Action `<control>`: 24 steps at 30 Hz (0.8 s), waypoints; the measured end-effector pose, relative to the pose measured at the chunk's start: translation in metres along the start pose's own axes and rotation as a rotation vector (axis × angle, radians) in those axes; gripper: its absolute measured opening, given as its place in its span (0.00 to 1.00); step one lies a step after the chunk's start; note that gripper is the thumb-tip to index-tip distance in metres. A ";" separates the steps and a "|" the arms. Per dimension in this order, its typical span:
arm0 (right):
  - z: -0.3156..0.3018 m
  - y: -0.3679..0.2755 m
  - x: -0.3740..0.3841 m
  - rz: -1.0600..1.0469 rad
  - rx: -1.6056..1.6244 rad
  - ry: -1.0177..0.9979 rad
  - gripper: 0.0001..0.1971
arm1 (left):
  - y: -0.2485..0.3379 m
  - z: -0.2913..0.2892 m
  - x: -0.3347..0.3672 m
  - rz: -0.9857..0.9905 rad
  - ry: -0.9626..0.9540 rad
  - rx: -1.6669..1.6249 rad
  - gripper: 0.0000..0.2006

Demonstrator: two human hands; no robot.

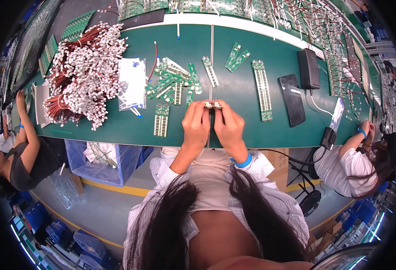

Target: The person connects wire harnesses to small printed circuit boards by hand at an assembly line.

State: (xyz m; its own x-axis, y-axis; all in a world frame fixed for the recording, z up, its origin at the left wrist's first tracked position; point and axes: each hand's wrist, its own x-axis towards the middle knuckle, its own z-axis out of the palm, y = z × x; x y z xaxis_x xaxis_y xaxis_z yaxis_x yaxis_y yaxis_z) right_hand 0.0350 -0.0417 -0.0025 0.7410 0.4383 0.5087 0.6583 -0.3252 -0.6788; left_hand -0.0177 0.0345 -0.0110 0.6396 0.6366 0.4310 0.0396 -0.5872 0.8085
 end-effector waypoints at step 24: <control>-0.055 0.045 0.087 -0.162 -0.378 -0.397 0.21 | 0.014 -0.047 0.033 -0.346 -0.473 -0.145 0.07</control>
State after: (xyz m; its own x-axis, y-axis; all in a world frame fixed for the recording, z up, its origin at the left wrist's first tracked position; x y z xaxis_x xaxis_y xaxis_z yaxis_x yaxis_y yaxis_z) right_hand 0.1362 -0.0642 0.0406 0.5681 0.7650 0.3034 0.8152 -0.4726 -0.3348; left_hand -0.0321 0.0713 0.0334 0.8816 0.4674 -0.0652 0.2228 -0.2904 0.9306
